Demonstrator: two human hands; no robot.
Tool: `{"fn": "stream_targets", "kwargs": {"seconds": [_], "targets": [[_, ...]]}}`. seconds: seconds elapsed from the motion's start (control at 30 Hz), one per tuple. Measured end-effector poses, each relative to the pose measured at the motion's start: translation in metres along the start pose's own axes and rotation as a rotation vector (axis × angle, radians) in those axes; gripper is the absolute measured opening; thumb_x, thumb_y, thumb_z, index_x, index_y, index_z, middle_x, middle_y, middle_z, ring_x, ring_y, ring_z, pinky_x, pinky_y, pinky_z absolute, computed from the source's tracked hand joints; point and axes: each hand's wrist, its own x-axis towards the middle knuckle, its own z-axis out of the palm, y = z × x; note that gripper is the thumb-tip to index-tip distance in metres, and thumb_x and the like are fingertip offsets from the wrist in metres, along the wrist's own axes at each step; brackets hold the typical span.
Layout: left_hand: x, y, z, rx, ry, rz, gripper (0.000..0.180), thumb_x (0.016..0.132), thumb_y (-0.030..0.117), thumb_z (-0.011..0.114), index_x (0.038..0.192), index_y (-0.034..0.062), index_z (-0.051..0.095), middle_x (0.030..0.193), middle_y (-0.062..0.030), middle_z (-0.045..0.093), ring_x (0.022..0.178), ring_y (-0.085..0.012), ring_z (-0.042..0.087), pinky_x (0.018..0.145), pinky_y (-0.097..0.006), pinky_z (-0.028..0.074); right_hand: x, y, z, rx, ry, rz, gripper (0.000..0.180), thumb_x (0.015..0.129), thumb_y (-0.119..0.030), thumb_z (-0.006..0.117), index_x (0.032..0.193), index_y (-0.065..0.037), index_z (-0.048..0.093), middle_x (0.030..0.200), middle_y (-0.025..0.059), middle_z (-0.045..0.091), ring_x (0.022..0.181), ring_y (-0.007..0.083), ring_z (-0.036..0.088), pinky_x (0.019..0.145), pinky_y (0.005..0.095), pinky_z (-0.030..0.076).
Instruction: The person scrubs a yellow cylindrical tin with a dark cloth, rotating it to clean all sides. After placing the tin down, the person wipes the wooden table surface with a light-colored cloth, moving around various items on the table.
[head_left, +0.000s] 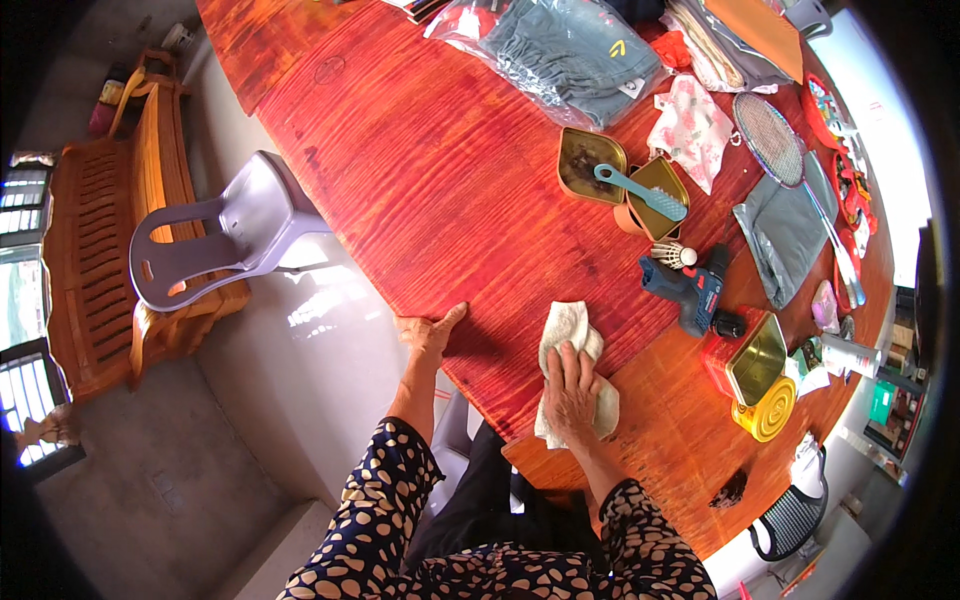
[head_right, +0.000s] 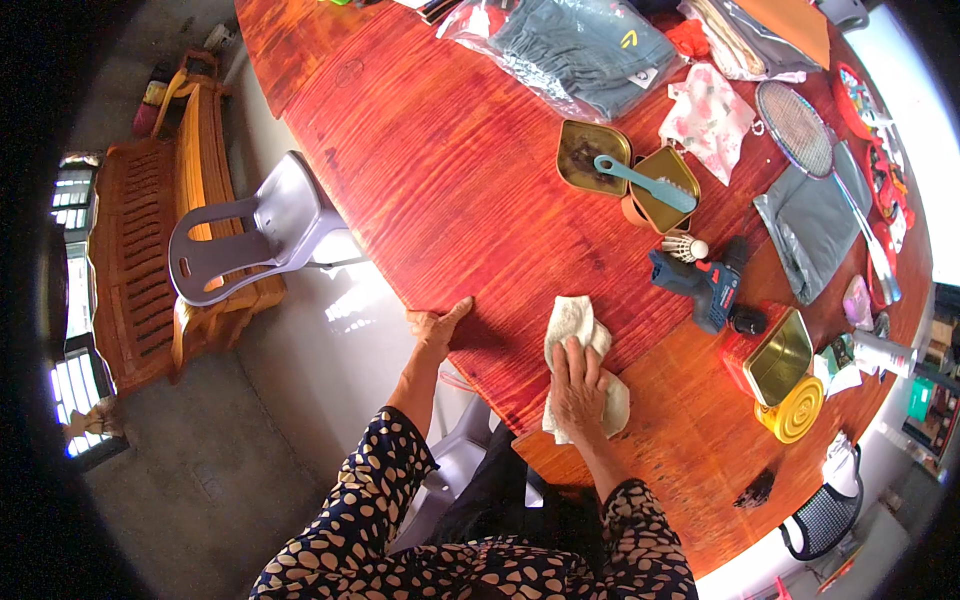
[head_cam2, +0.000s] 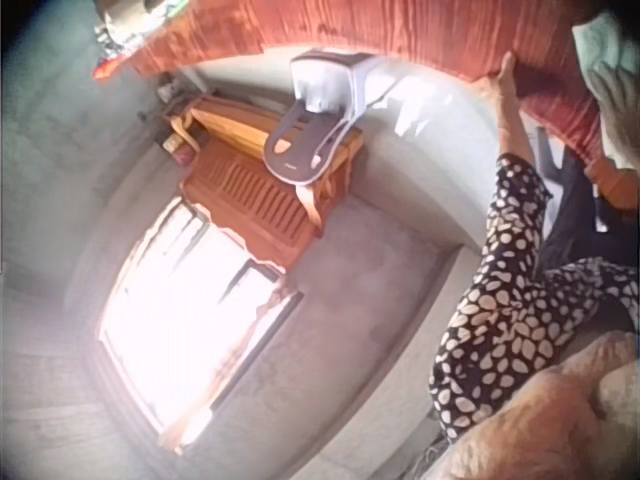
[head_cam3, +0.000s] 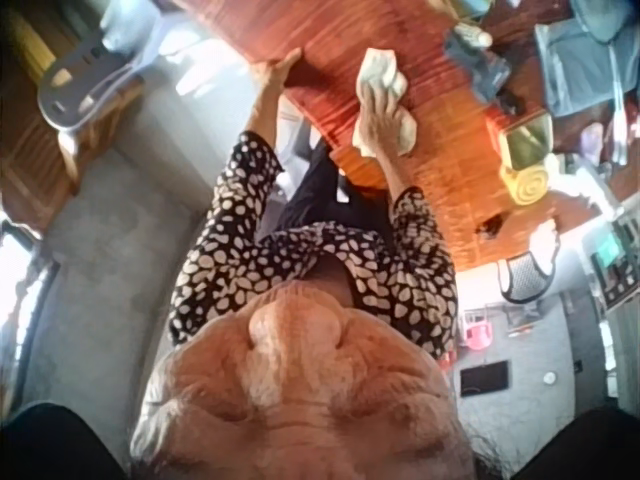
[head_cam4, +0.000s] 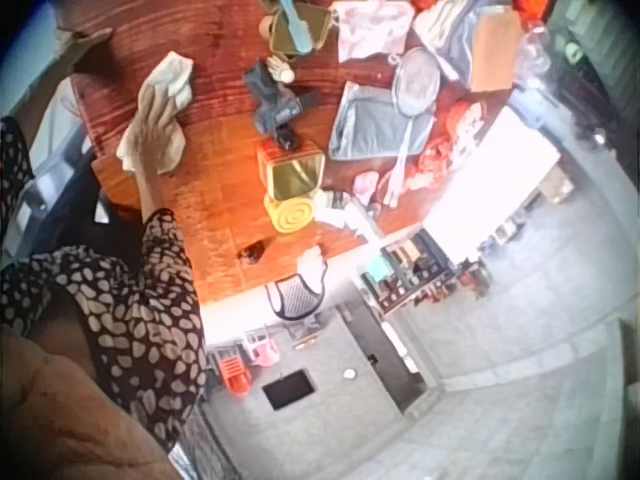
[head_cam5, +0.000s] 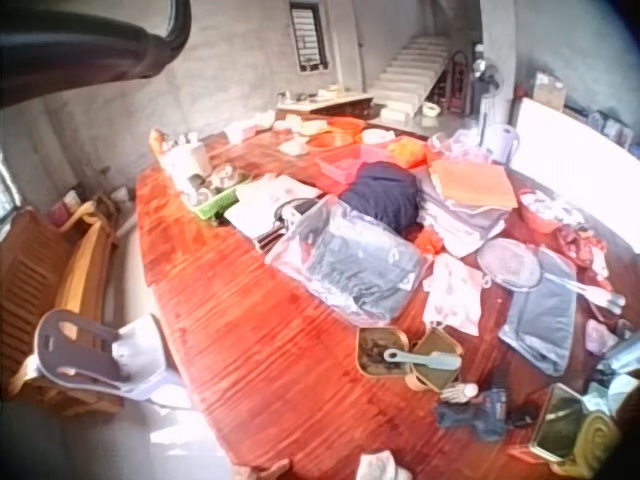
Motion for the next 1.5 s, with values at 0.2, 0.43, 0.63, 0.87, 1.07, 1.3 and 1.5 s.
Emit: {"fn": "stream_targets", "kwargs": {"seconds": [0.2, 0.43, 0.63, 0.87, 1.07, 1.3, 1.5], "targets": [[-0.005, 0.002, -0.006, 0.027, -0.025, 0.06, 0.137, 0.047, 0.049, 0.096, 0.146, 0.0015, 0.015, 0.141, -0.0218, 0.034, 0.131, -0.033, 0.038, 0.108, -0.042, 0.039, 0.095, -0.021, 0.01, 0.035, 0.001, -0.018, 0.049, 0.089, -0.015, 0.057, 0.137, -0.012, 0.05, 0.146, 0.0063, 0.042, 0.127, 0.0305, 0.043, 0.093, 0.0457, 0.037], [-0.005, -0.008, -0.004, 0.087, 0.007, 0.019, 0.152, 0.039, 0.062, 0.092, 0.148, -0.0012, 0.005, 0.143, -0.0285, 0.03, 0.135, -0.0413, 0.033, 0.111, -0.047, 0.032, 0.228, -0.06, 0.031, 0.055, 0.123, 0.155, 0.056, 0.086, -0.017, 0.061, 0.139, -0.012, 0.045, 0.146, 0.0118, 0.04, 0.129, 0.033, 0.038, 0.097, 0.0486, 0.035], [-0.024, 0.006, -0.012, 0.122, -0.032, -0.073, 0.15, 0.043, 0.066, 0.09, 0.147, -0.0029, 0.007, 0.145, -0.0272, 0.027, 0.138, -0.0395, 0.028, 0.113, -0.05, 0.027, 0.337, -0.076, 0.041, 0.151, 0.141, 0.227, 0.058, 0.087, -0.02, 0.065, 0.14, -0.017, 0.043, 0.149, 0.0038, 0.034, 0.134, 0.0315, 0.032, 0.102, 0.0526, 0.031], [-0.023, -0.006, -0.006, 0.009, -0.058, 0.005, 0.155, 0.041, 0.065, 0.091, 0.148, -0.0009, -0.001, 0.142, -0.0294, 0.021, 0.134, -0.0428, 0.024, 0.111, -0.054, 0.024, 0.413, -0.083, 0.052, 0.143, 0.13, 0.071, 0.056, 0.09, -0.025, 0.063, 0.142, -0.02, 0.043, 0.152, -0.0014, 0.034, 0.137, 0.0276, 0.028, 0.106, 0.0499, 0.027], [-0.022, 0.006, -0.015, -0.051, -0.131, -0.009, 0.151, 0.044, 0.057, 0.093, 0.148, 0.0006, 0.0, 0.143, -0.0298, 0.018, 0.136, -0.0433, 0.018, 0.111, -0.055, 0.024, 0.336, -0.075, 0.047, 0.159, -0.045, -0.205, 0.049, 0.092, -0.018, 0.052, 0.141, -0.021, 0.047, 0.152, -0.002, 0.037, 0.136, 0.0303, 0.034, 0.102, 0.0587, 0.034], [-0.006, -0.008, -0.009, -0.554, -0.107, 0.007, 0.104, 0.078, 0.063, 0.067, 0.149, 0.0026, 0.018, 0.148, -0.025, 0.023, 0.138, -0.0364, 0.023, 0.111, -0.051, 0.025, 0.15, -0.059, 0.021, 0.132, -0.351, -0.442, 0.054, 0.089, -0.012, 0.054, 0.141, -0.023, 0.047, 0.154, -0.0045, 0.034, 0.135, 0.0306, 0.033, 0.097, 0.062, 0.037], [0.008, -0.012, -0.015, -0.83, -0.306, -0.332, 0.082, 0.088, 0.072, 0.046, 0.143, 0.0115, 0.034, 0.139, -0.0122, 0.044, 0.122, -0.0298, 0.048, 0.102, -0.046, 0.042, 0.076, -0.053, 0.02, 0.211, -0.541, -0.708, 0.058, 0.093, -0.018, 0.047, 0.148, -0.031, 0.033, 0.152, -0.0047, 0.034, 0.141, 0.028, 0.025, 0.103, 0.0534, 0.036]]}}
